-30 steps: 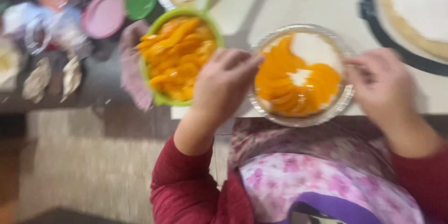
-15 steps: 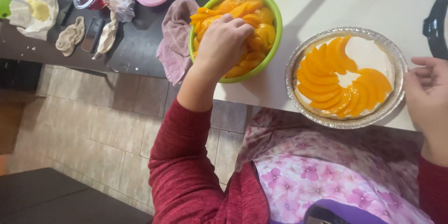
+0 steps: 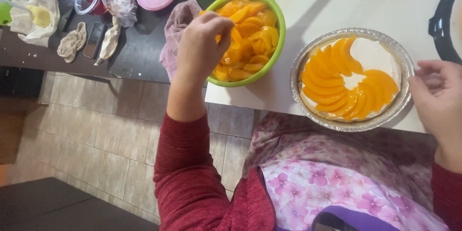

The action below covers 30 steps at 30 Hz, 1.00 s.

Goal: Placing sliced peaches onto the surface of a cream-filled pie.

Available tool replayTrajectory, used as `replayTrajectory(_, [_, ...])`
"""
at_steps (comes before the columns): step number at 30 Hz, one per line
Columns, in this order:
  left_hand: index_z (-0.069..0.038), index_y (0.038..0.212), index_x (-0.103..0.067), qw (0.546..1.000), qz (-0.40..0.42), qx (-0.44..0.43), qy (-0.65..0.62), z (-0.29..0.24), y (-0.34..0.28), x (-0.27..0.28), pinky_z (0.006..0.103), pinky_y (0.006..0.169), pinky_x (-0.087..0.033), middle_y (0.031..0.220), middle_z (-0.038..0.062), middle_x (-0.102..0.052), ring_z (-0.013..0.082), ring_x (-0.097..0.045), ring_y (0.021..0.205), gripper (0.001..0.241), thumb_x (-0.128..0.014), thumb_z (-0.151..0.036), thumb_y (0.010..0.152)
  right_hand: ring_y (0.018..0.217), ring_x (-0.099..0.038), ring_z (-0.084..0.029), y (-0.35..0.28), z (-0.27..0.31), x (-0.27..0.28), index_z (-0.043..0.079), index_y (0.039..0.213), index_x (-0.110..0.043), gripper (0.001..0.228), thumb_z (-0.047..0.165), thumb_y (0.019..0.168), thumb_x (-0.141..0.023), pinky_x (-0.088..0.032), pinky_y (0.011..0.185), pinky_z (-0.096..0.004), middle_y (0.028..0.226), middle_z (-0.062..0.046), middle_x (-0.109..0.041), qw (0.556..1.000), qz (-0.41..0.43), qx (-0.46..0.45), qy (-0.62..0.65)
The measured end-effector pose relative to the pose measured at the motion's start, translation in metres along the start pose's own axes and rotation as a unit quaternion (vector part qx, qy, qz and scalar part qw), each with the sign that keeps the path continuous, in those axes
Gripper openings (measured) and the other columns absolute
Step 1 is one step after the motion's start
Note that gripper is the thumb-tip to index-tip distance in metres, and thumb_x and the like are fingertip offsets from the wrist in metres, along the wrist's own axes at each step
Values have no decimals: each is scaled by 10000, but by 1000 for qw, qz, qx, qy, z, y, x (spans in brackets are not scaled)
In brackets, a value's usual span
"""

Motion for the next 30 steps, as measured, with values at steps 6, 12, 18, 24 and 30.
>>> replayTrajectory(6, [4,996,-715,991,-21,-23,-127,-51,31,4,300,678,-558,994,79,-689,197,-696,751,156,-747,86,867,851,-629,-298,22,38,20,-225,1250,-723,241,-190,1013,-750,-530,726,-355,1095,-293,-683,997,0,66,-42])
replayTrajectory(12, [-17,1015,-653,892,130,-24,-433,-150,51,-78,239,712,-577,965,41,-623,134,-639,765,247,-701,116,812,1012,-659,-187,43,67,23,20,1182,-518,364,-64,887,-714,-586,895,-256,1263,-167,-658,947,117,43,296])
replayTrajectory(18, [-46,934,-644,879,149,-5,-453,-184,54,-139,250,616,-495,874,23,-626,124,-564,686,136,-683,38,834,885,-620,-128,26,43,29,16,1089,-612,226,-86,920,-723,-528,825,-210,997,-66,-656,965,30,-114,232])
replayTrajectory(24, [-171,981,-672,945,189,-88,-251,-164,42,-184,473,737,-601,877,74,-682,353,-711,882,47,-647,-173,942,631,-636,-107,20,24,11,86,1025,-730,125,74,940,-820,-513,583,-245,790,-45,-693,992,-22,-95,73])
replayTrajectory(30, [-183,930,-686,957,186,-108,-193,-152,31,-186,441,754,-554,867,46,-675,318,-682,881,38,-674,-180,894,799,-663,-232,24,19,3,107,981,-754,97,117,929,-835,-550,725,-356,848,-31,-708,997,-23,48,-50])
Point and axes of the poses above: each hand's wrist, its own y-axis towards the middle knuckle, its own x-axis out of the back of the hand, z = x × y, the point moved 1 cm from there along y, towards the middle knuckle
